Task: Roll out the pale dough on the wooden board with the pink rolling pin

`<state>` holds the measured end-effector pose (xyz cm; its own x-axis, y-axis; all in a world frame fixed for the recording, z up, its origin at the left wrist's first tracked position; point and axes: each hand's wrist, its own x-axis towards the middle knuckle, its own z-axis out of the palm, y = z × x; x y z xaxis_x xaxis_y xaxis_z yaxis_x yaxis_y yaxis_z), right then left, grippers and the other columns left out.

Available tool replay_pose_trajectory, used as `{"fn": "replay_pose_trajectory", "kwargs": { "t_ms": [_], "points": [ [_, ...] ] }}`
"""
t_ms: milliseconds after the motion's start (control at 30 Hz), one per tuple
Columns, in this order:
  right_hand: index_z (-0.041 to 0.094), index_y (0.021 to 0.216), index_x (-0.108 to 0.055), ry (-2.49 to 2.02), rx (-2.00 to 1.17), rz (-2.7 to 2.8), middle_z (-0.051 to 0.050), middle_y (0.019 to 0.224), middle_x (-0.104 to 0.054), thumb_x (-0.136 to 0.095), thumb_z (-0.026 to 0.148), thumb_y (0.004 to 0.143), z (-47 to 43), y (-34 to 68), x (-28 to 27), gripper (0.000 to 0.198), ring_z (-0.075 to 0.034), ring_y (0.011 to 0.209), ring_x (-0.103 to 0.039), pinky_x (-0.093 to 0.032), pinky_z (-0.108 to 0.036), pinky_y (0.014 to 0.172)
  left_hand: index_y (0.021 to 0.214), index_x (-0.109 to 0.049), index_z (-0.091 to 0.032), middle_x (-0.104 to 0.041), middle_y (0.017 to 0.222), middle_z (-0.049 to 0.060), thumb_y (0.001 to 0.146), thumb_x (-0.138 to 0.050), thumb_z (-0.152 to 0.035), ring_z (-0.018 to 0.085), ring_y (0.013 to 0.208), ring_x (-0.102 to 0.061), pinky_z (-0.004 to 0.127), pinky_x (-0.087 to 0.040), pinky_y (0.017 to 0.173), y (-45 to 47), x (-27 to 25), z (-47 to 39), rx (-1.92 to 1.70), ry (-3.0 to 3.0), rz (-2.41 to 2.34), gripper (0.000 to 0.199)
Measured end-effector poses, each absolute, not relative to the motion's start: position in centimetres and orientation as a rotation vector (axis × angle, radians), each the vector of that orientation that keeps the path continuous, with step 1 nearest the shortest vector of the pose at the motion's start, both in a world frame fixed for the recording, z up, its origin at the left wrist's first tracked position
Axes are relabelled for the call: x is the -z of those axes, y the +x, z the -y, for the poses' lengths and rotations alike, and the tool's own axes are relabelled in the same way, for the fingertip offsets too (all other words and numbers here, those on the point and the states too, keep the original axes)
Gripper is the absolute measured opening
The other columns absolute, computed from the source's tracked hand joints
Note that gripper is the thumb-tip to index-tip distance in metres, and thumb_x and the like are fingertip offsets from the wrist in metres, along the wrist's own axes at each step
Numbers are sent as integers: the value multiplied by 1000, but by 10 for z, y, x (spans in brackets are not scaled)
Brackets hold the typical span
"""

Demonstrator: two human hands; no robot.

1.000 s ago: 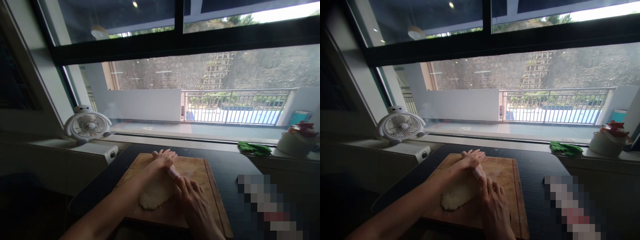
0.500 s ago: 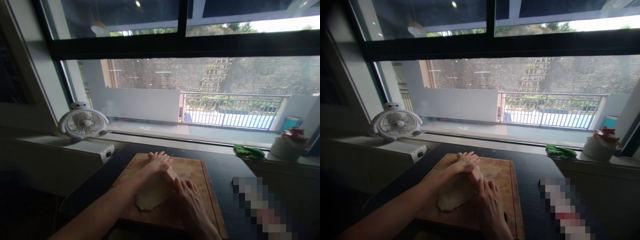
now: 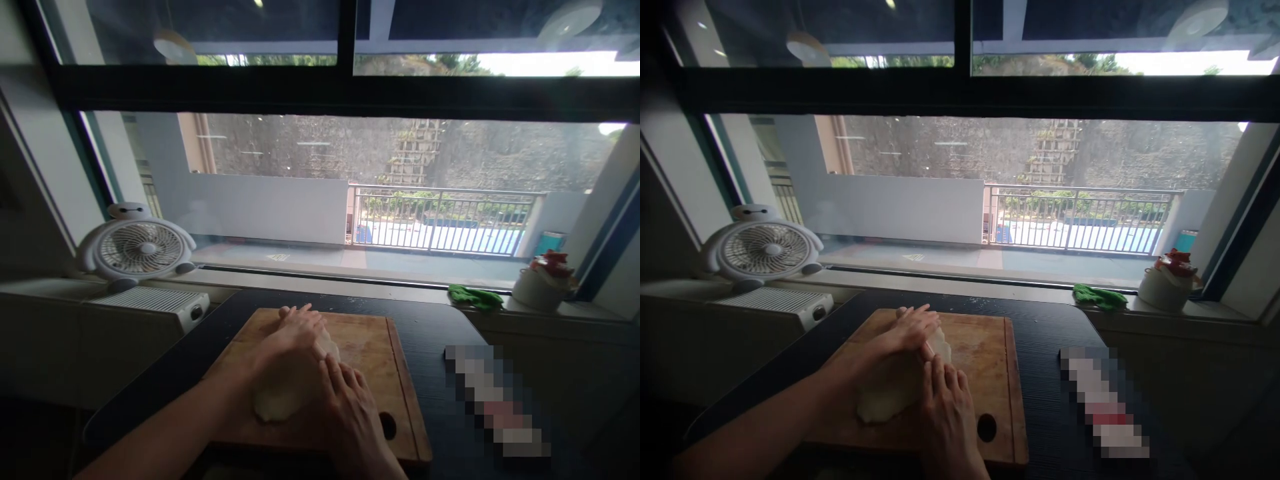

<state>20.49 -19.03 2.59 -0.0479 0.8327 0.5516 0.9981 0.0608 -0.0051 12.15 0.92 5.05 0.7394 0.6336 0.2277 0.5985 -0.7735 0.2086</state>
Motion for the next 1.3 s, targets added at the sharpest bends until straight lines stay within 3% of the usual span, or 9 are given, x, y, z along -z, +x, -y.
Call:
{"fn": "replay_pose_trajectory", "kwargs": {
  "t_ms": [133, 233, 433, 533, 633, 800, 1000, 1167, 1300],
  "points": [
    [11, 134, -40, -1747, 510, 2027, -15, 132, -48, -45, 10, 83, 187, 186, -27, 51, -24, 102, -54, -44, -36, 85, 136, -38, -10, -29, 146, 14, 91, -24, -38, 25, 137, -19, 48, -8, 110, 69, -50, 4, -178, 2911, -1076, 54],
    [10, 134, -40, -1713, 509, 2042, -16, 131, -49, -46, 9, 82, 186, 184, -27, 52, -24, 101, -55, -44, -36, 84, 141, -27, -7, -21, 148, 14, 93, -16, -41, 25, 138, -13, 46, -7, 110, 61, -54, 11, -97, 2955, -1069, 60],
    [20, 124, -49, -1824, 332, 1924, -6, 100, -62, -46, 7, 82, 191, 211, -36, 44, -19, 87, -57, -44, -33, 79, 131, -45, -10, -38, 141, 16, 93, -25, -32, 28, 133, -28, 48, -14, 108, 129, -68, 3, -23, 2884, -1031, 49],
    [18, 124, -49, -1880, 401, 1879, -7, 105, -61, -46, 8, 83, 196, 228, -33, 43, -22, 92, -55, -44, -35, 82, 124, -53, -11, -47, 134, 16, 93, -30, -36, 30, 129, -33, 49, -15, 106, 174, -65, -4, -58, 2852, -1014, 46],
    [19, 135, -37, -1920, 520, 1828, -7, 115, -57, -46, 6, 81, 203, 241, -22, 56, -23, 99, -53, -43, -37, 85, 120, -54, -7, -51, 129, 20, 93, -31, -39, 31, 127, -34, 50, -16, 105, 209, -58, -9, -125, 2829, -1017, 48],
    [19, 140, -28, -1935, 583, 1785, -8, 117, -56, -44, 4, 79, 210, 238, -10, 65, -25, 105, -50, -42, -39, 89, 124, -50, -6, -46, 132, 21, 94, -27, -39, 32, 129, -31, 54, -16, 104, 216, -56, -10, -182, 2848, -994, 50],
    [10, 132, -42, -1831, 600, 1803, -16, 120, -54, -44, 4, 76, 197, 193, -14, 57, -27, 101, -51, -43, -42, 86, 131, -46, -13, -41, 140, 11, 93, -26, -24, 26, 134, -25, 48, -10, 110, 129, -60, 4, -155, 2896, -982, 44],
    [15, 128, -48, -1787, 532, 1967, -16, 121, -53, -46, 7, 79, 189, 173, -23, 49, -26, 98, -53, -45, -39, 82, 141, -28, -12, -27, 147, 10, 95, -19, -38, 22, 138, -15, 45, -7, 112, 68, -47, 11, -362, 2919, -1003, 54],
    [18, 133, -41, -1829, 445, 1949, -13, 119, -54, -47, 10, 83, 188, 187, -33, 51, -23, 97, -52, -43, -36, 82, 140, -32, -18, -35, 144, 6, 95, -18, -39, 19, 136, -22, 43, -10, 112, 84, -44, 4, -445, 2902, -955, 51]
  ]
}}
